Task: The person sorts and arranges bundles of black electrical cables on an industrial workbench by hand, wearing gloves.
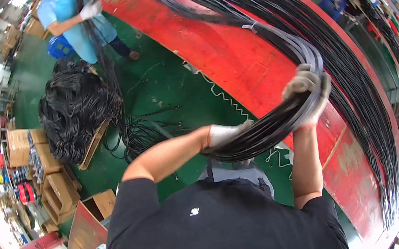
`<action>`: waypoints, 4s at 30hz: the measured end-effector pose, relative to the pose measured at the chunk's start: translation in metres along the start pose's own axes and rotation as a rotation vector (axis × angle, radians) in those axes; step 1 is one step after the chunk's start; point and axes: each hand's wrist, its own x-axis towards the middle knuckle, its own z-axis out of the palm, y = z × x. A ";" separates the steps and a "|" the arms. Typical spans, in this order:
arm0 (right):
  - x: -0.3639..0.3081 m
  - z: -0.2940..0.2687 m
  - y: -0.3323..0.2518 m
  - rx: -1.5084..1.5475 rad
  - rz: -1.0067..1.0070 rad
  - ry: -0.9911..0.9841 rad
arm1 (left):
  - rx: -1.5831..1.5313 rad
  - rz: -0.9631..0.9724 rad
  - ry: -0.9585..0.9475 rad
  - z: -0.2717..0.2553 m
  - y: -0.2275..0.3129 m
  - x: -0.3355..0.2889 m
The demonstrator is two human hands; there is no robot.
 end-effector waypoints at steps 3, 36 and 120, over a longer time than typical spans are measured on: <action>0.007 -0.087 -0.045 -0.022 -0.071 0.273 | -0.231 0.134 0.042 0.021 -0.058 0.024; -0.279 0.144 -0.041 -0.042 -0.142 -0.243 | 0.365 0.183 -0.170 0.198 -0.106 0.110; -1.576 0.009 -0.829 -0.661 -0.023 0.657 | -0.359 0.466 -0.309 0.995 -0.425 1.232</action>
